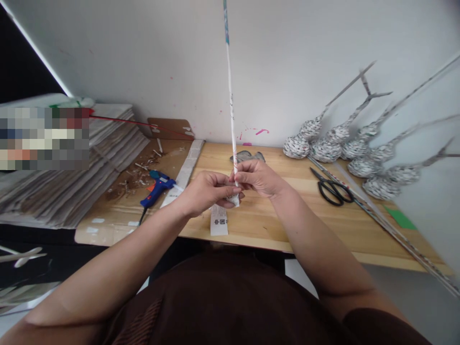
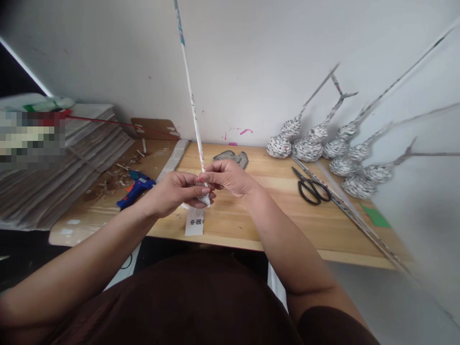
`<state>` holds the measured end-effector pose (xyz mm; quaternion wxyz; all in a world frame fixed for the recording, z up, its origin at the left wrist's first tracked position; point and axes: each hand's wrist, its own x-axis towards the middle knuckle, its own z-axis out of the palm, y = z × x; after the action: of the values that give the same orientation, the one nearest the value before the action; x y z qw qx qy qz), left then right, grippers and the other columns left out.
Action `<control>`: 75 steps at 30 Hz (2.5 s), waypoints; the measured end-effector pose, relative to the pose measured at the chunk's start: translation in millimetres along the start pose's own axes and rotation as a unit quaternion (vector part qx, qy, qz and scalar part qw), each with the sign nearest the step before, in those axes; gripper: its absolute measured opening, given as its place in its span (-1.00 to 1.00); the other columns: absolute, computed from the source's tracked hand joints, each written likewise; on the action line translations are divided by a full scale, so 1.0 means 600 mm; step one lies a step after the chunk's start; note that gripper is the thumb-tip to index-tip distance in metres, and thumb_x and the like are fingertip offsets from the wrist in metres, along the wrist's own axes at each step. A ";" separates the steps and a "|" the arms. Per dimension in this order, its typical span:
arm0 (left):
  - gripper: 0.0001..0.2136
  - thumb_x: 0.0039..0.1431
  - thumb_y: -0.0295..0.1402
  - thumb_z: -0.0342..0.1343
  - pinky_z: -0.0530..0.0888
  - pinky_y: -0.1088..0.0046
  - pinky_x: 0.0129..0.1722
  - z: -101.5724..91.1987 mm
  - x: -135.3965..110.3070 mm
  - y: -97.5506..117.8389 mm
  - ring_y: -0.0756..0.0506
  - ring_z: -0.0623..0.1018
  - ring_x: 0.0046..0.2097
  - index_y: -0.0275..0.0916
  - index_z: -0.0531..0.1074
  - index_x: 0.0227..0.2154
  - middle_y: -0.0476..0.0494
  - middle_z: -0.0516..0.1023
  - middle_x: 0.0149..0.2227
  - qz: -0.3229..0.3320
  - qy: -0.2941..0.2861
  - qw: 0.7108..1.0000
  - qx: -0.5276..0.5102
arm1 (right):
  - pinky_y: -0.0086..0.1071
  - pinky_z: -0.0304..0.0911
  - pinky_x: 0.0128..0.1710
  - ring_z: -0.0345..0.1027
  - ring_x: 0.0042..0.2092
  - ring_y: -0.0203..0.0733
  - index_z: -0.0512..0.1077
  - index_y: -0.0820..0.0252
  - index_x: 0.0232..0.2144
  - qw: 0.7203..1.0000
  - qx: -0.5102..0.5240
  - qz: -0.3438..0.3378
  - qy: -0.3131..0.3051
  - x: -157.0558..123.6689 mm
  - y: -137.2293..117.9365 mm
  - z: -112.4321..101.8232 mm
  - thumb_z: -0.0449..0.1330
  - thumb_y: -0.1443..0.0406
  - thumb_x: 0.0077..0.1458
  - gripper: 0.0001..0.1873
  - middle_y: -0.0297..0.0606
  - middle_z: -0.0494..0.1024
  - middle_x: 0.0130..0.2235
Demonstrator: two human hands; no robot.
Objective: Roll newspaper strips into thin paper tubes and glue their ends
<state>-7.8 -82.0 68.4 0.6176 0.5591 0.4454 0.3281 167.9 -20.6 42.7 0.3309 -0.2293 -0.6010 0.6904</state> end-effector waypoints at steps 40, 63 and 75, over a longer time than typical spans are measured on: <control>-0.76 -0.01 -0.26 0.33 0.59 0.47 -0.37 -0.035 0.009 -0.026 -0.06 0.61 -0.29 -0.32 0.52 -0.35 -0.20 0.62 -0.33 -0.002 0.042 0.996 -0.076 | -0.31 0.24 -0.27 0.42 -0.25 -0.09 0.54 0.19 -0.23 0.742 -0.544 -0.033 0.391 0.028 0.054 -0.074 0.29 -0.03 -0.03 -0.54 -0.17 0.57 -0.29; -0.74 -0.03 -0.28 0.34 0.56 0.46 -0.29 -0.009 0.002 -0.029 -0.07 0.60 -0.27 -0.36 0.58 -0.33 -0.21 0.62 -0.33 -0.027 -0.020 0.999 -0.007 | -0.53 0.01 -0.60 0.16 -0.55 -0.44 0.57 0.29 -0.35 0.999 -0.034 0.013 -0.026 0.003 0.010 0.003 0.33 0.11 0.03 -0.68 -0.37 0.42 -0.56; -0.74 0.04 -0.22 0.29 0.58 0.42 -0.28 -0.013 -0.003 -0.035 -0.06 0.59 -0.29 -0.36 0.58 -0.34 -0.22 0.62 -0.32 -0.039 -0.059 0.997 0.015 | -0.53 -0.15 -0.65 0.02 -0.63 -0.50 0.34 0.26 -0.61 0.999 -0.006 0.038 0.027 0.009 0.014 0.012 0.46 0.14 -0.20 -0.59 -0.48 0.28 -0.65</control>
<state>-17.4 -83.7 48.0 0.6468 0.5685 0.4349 0.2634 157.5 -21.8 36.1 0.3187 -0.2728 -0.5871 0.6923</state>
